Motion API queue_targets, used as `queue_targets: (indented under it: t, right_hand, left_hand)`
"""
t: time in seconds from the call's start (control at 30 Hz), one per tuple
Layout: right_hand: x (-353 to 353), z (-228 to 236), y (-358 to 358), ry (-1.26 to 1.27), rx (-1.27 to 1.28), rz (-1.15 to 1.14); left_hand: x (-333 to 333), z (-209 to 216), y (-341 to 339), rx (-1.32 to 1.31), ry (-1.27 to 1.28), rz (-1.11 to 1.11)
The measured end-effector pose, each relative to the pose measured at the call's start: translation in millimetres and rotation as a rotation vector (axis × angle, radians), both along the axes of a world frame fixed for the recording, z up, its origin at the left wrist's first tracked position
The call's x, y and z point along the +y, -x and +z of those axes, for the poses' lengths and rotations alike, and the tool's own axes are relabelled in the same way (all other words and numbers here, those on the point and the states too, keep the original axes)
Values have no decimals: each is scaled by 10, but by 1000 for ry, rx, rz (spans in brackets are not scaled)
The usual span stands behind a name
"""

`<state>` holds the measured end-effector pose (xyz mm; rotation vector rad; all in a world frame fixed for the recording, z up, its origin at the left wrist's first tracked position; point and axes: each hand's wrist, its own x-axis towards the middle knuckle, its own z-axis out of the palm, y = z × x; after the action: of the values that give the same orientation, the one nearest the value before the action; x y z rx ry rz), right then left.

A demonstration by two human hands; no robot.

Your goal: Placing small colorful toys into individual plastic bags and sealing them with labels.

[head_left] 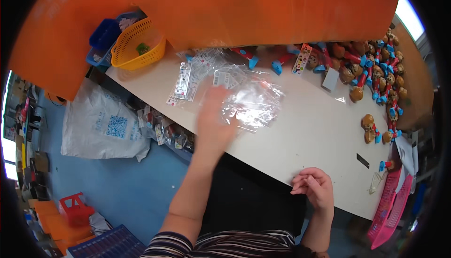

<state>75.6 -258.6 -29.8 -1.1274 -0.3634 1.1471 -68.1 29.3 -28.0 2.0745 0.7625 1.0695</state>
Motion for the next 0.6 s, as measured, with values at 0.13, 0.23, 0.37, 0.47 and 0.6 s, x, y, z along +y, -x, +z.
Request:
queue_targets:
  t: [0.13,0.23,0.37,0.47,0.6]
  right_hand:
    - [38,12,98,88,-83,-14]
    - [65,49,168,111,-161,-55]
    - [244,193,101,142,-242,-158]
    - [595,351,-88,133,-342,-159]
    - [811,486,-214,128,-427,-133]
  left_hand:
    - [-162,-128,-475,368,-139,26]
    - [-156,-196,-500,301,-67,-1]
    - [-251,-193,-388,163,59,-81]
    - [-376,-142,-397,123,50,-25]
    - [-363,-197,-541,165,-230,-15]
